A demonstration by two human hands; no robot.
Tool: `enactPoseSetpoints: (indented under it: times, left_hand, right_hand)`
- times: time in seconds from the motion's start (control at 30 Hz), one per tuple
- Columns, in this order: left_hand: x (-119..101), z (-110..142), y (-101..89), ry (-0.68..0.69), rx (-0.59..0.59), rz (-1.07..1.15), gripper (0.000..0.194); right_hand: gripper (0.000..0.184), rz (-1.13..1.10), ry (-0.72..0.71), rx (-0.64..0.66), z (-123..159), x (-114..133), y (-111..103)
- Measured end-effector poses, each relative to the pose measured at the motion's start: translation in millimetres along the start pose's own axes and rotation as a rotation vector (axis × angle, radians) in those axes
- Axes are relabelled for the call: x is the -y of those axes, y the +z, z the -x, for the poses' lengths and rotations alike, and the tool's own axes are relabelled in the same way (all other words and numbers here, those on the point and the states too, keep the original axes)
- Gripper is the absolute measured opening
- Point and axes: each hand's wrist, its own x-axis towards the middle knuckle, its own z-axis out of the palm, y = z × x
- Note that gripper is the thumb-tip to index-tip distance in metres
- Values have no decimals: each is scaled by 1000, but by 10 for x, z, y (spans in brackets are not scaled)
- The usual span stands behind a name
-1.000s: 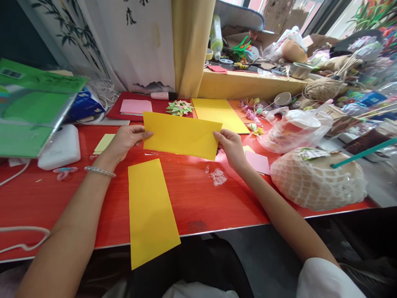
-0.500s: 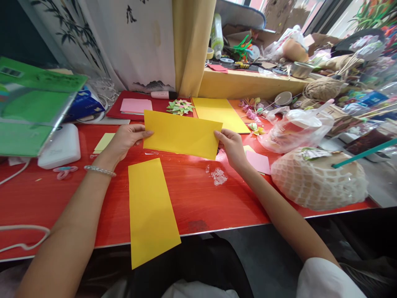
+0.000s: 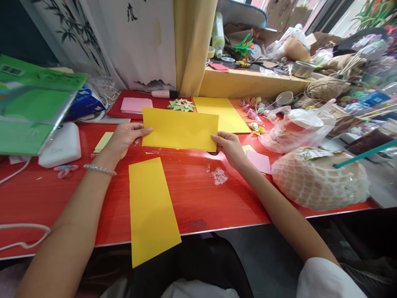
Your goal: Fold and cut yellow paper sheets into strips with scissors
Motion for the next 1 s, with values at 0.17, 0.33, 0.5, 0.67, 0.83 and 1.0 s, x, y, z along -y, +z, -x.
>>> enactPoseSetpoints:
  times: [0.17, 0.33, 0.5, 0.67, 0.83, 1.0]
  left_hand:
    - [-25, 20, 1, -65, 51, -14, 23]
    - [-18, 14, -21, -116, 97, -43, 23]
    - [6, -4, -41, -135, 109, -59, 22]
    - [0, -5, -43, -140, 105, -50, 23]
    - [-32, 8, -27, -154, 89, -28, 20]
    - [-35, -3, -27, -189, 62, 34, 18]
  right_hand:
    - [17, -61, 35, 16, -8, -2, -20]
    - [10, -59, 61, 1, -19, -13, -31]
    - [8, -61, 73, -7, -24, -16, -31]
    - [7, -87, 73, -6, -26, -23, -37]
    - [10, -76, 70, 2, -15, -13, -28]
    - [6, -50, 105, -24, -1, 11, -11]
